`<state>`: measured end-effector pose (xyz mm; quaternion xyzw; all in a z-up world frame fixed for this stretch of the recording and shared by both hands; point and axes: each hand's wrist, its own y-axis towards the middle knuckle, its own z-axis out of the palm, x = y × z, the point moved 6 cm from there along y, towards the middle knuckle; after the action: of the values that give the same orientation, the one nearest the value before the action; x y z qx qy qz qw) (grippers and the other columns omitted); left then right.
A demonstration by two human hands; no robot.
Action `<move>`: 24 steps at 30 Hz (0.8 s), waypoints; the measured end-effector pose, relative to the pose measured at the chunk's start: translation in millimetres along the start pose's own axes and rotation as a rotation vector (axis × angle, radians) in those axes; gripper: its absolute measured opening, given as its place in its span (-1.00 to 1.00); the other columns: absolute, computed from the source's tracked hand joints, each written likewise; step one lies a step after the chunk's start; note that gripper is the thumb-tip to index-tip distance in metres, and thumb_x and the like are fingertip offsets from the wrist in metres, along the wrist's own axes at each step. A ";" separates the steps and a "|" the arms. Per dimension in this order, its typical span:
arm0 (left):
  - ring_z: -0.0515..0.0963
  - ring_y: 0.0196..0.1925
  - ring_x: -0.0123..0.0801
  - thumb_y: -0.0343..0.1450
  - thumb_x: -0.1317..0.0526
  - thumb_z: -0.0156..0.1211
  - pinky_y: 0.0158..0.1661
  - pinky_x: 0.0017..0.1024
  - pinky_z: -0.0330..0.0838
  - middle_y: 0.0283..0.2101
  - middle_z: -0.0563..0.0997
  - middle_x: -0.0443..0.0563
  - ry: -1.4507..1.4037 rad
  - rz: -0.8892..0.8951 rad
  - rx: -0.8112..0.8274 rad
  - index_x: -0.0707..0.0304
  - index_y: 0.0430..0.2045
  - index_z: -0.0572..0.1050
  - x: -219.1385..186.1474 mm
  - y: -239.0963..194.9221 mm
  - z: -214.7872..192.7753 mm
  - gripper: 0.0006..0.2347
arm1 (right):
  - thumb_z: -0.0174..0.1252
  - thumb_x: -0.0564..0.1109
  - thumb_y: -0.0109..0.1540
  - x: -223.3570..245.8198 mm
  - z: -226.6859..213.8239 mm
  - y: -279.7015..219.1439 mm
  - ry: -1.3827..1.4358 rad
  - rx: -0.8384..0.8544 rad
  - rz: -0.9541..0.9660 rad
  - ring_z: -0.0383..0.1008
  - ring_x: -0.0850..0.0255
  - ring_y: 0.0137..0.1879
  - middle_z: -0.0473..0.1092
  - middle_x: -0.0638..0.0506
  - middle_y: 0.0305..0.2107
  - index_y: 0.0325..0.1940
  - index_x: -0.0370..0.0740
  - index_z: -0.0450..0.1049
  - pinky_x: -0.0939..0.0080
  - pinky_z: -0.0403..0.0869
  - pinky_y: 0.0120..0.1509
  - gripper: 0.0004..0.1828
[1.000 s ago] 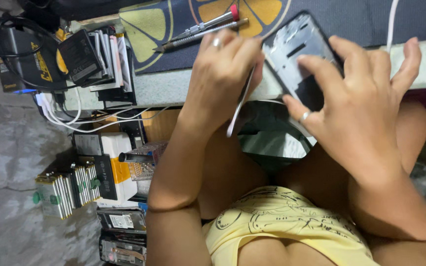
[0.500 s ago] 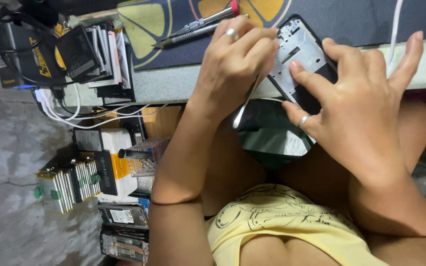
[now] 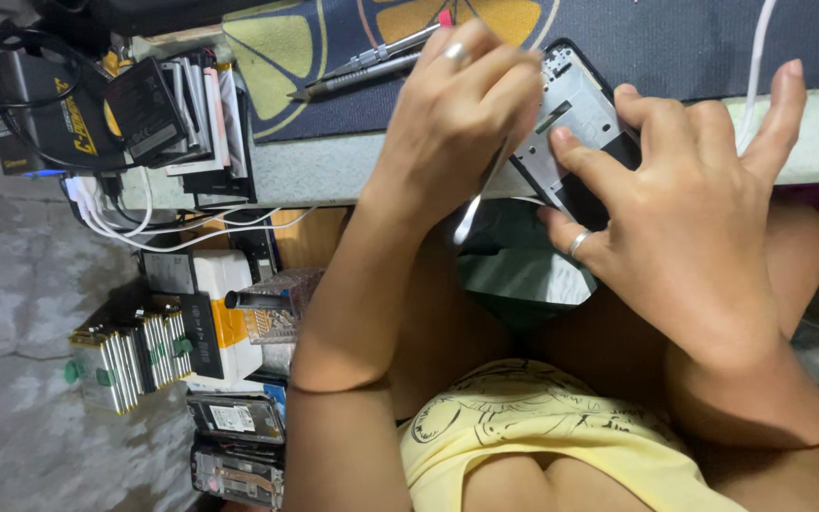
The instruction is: The person uses a cotton swab to clean the interior surfaces of a disassembled smartphone chassis. They wipe along the edges and corners of the metal frame, rotating the device to access different areas.
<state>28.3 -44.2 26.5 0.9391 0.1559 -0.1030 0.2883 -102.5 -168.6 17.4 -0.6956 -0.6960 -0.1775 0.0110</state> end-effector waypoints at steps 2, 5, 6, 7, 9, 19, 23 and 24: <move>0.55 0.04 -0.08 0.39 0.37 0.34 0.09 -0.18 0.42 -0.04 0.62 0.04 -0.009 0.000 0.004 0.37 -0.24 0.52 1.3 6.2 4.7 -0.86 | 0.45 0.14 0.17 0.9 -2.2 1.7 -0.013 -0.006 -0.005 0.34 0.00 0.19 0.37 -0.08 0.12 0.18 0.08 0.62 -0.53 -0.16 0.64 -0.50; 0.54 0.06 -0.06 0.39 0.37 0.34 0.12 -0.17 0.43 -0.05 0.61 0.07 0.000 0.007 -0.015 0.40 -0.21 0.52 -4.0 3.9 -3.8 -0.83 | 0.47 0.16 0.16 1.0 -5.1 5.5 -0.003 -0.020 -0.018 0.34 -0.02 0.18 0.39 -0.09 0.13 0.16 0.07 0.62 -0.54 -0.13 0.64 -0.49; 0.53 0.07 -0.05 0.40 0.37 0.34 0.13 -0.16 0.43 -0.05 0.60 0.07 0.015 0.006 -0.021 0.40 -0.21 0.51 -8.0 -2.3 -11.5 -0.84 | 0.48 0.17 0.15 1.0 -5.8 6.7 0.009 -0.021 -0.023 0.34 -0.03 0.18 0.39 -0.11 0.13 0.16 0.06 0.62 -0.57 -0.12 0.65 -0.48; 0.53 0.08 -0.05 0.41 0.37 0.34 0.15 -0.15 0.42 -0.05 0.60 0.06 0.029 0.006 -0.026 0.39 -0.21 0.51 -12.0 -8.5 -19.3 -0.84 | 0.49 0.18 0.15 1.0 -6.2 7.8 0.016 -0.021 -0.027 0.34 -0.04 0.17 0.40 -0.11 0.12 0.16 0.05 0.62 -0.57 -0.12 0.65 -0.47; 0.55 0.04 -0.10 0.40 0.37 0.35 0.09 -0.18 0.43 -0.06 0.62 0.06 0.030 -0.057 0.031 0.37 -0.23 0.52 -16.6 -23.2 -30.8 -0.85 | 0.50 0.18 0.13 2.0 -6.6 8.7 0.023 -0.018 -0.031 0.34 -0.04 0.17 0.40 -0.11 0.11 0.15 0.04 0.63 -0.58 -0.11 0.66 -0.46; 0.55 0.03 -0.14 0.43 0.35 0.32 0.08 -0.20 0.41 -0.07 0.63 0.00 0.012 -0.003 0.030 0.32 -0.27 0.50 0.1 13.4 5.2 -0.89 | 0.51 0.17 0.08 2.4 -8.0 12.9 0.016 -0.006 -0.016 0.35 -0.05 0.18 0.40 -0.10 0.13 0.12 0.06 0.63 -0.55 -0.11 0.65 -0.45; 0.53 0.01 -0.12 0.42 0.34 0.32 0.08 -0.20 0.41 -0.04 0.62 0.07 0.014 0.007 -0.019 0.36 -0.21 0.52 -6.4 1.8 -8.0 -0.86 | 0.51 0.14 0.01 1.6 -11.7 17.5 0.082 -0.005 -0.006 0.35 -0.12 0.16 0.40 -0.13 0.12 0.12 0.06 0.64 -0.55 -0.11 0.58 -0.40; 0.54 0.01 -0.12 0.43 0.35 0.32 0.09 -0.20 0.42 -0.05 0.62 0.06 0.038 -0.013 -0.011 0.36 -0.23 0.51 -8.9 -3.8 -12.4 -0.87 | 0.51 0.13 0.01 1.6 -13.2 19.1 0.099 -0.008 -0.006 0.35 -0.13 0.14 0.39 -0.14 0.12 0.12 0.05 0.64 -0.56 -0.11 0.56 -0.41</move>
<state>20.0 -36.1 37.2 0.9383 0.1679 -0.0860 0.2899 -87.0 -171.1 34.7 -0.6839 -0.6961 -0.2143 0.0420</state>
